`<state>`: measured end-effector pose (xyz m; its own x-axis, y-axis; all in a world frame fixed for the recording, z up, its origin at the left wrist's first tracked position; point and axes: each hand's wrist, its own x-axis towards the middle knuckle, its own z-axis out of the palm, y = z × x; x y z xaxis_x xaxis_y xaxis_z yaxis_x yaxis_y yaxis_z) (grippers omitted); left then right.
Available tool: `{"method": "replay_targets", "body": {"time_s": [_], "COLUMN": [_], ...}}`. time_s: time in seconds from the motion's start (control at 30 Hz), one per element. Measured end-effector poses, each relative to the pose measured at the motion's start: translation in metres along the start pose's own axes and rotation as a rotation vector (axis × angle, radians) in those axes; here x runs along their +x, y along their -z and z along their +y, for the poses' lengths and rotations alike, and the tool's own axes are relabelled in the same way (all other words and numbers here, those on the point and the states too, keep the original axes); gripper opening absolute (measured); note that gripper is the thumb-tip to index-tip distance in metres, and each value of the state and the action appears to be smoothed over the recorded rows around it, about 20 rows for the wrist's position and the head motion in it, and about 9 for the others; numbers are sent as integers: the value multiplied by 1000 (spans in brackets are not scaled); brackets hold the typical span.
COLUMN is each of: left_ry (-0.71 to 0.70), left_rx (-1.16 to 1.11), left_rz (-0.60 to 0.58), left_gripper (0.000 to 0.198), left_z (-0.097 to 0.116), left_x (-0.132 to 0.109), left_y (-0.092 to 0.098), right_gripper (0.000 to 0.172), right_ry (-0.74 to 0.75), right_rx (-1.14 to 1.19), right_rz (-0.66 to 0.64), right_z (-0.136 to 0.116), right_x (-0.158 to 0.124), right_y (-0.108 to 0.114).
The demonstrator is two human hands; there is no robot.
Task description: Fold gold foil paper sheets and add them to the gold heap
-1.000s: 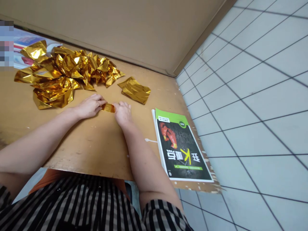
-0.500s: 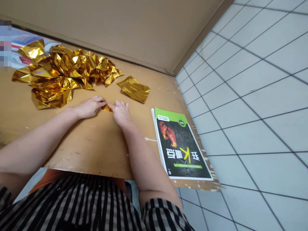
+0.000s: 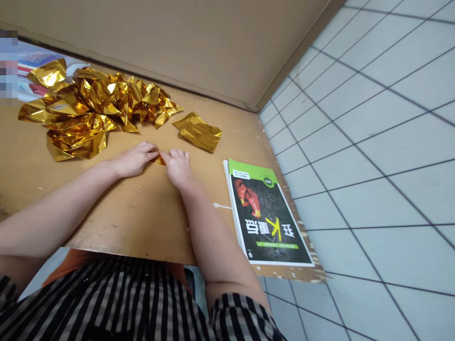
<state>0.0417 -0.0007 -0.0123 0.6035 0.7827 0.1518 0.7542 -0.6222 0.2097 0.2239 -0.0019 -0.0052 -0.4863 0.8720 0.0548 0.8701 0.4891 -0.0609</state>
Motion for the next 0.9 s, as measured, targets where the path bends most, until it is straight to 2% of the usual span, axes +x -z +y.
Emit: {"method": "replay_targets", "body": {"time_s": [0.17,0.43,0.73,0.9], "left_ry": [-13,-1,8,27], "left_rx": [-5,-3,-22,-38], "left_rz": [-30,44,79,110], "left_gripper": [45,35,31,30], "left_z": [-1,-18,-28,-30], "left_x": [1,-4,-8,-8], "left_y": [1,2,3,4], "right_gripper": [48,46,31,25], "right_ry": [-3,-71,-167,-149], "right_rx": [17,49,124,176], "right_rz": [2,21,78,121], "right_z": [-1,4,17,21], "right_x": [0,-2,-3,-4], "right_y": [1,0,-1,-2]}}
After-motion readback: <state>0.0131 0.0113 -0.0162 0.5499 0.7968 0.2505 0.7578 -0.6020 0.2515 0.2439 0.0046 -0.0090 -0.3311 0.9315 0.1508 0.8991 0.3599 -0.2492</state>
